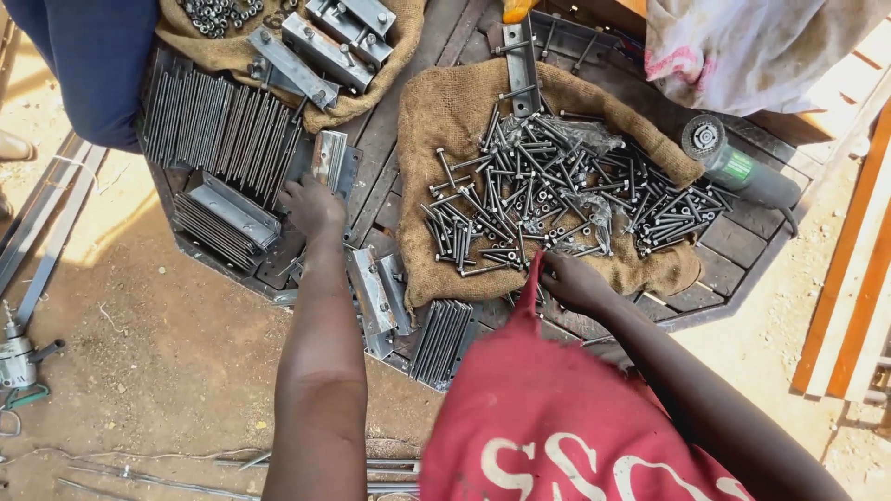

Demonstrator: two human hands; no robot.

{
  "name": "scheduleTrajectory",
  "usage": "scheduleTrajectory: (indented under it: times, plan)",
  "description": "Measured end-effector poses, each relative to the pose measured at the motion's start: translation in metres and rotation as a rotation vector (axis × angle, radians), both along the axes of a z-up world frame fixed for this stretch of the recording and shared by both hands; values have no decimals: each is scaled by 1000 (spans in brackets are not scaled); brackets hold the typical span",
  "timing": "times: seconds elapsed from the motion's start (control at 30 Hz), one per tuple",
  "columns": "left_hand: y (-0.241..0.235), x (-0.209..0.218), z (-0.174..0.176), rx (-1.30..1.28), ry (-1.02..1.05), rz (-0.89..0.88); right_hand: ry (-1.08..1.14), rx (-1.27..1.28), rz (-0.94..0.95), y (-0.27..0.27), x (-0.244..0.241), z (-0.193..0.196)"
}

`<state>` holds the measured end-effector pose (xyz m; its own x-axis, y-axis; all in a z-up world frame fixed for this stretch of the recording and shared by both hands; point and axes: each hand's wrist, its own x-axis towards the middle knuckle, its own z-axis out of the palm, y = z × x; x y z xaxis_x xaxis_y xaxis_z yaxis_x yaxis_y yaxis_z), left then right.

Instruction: Sorting and inspecting metal brackets on a workbench in a fabrication area

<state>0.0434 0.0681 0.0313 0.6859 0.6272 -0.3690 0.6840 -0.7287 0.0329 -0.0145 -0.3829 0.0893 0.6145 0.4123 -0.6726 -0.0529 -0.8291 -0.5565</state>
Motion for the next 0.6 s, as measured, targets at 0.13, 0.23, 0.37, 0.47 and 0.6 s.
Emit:
scheduleTrajectory:
  times: [0.13, 0.23, 0.37, 0.47, 0.6]
  plan:
    - [5, -12, -18, -77, -81, 53, 4, 6, -36, -2, 6, 11]
    - [7, -18, -40, -53, -146, 24, -16, -32, -36, -13, 7, -8]
    - [1, -21, -3, 76, -136, 4, -3, -14, -19, 2, 14, 20]
    - [-12, -22, 28, 31, -147, -53, -16, -80, -77, 11, 23, -14]
    - [-35, -26, 42, -18, -211, -66, -168, -138, -44, 30, 42, -57]
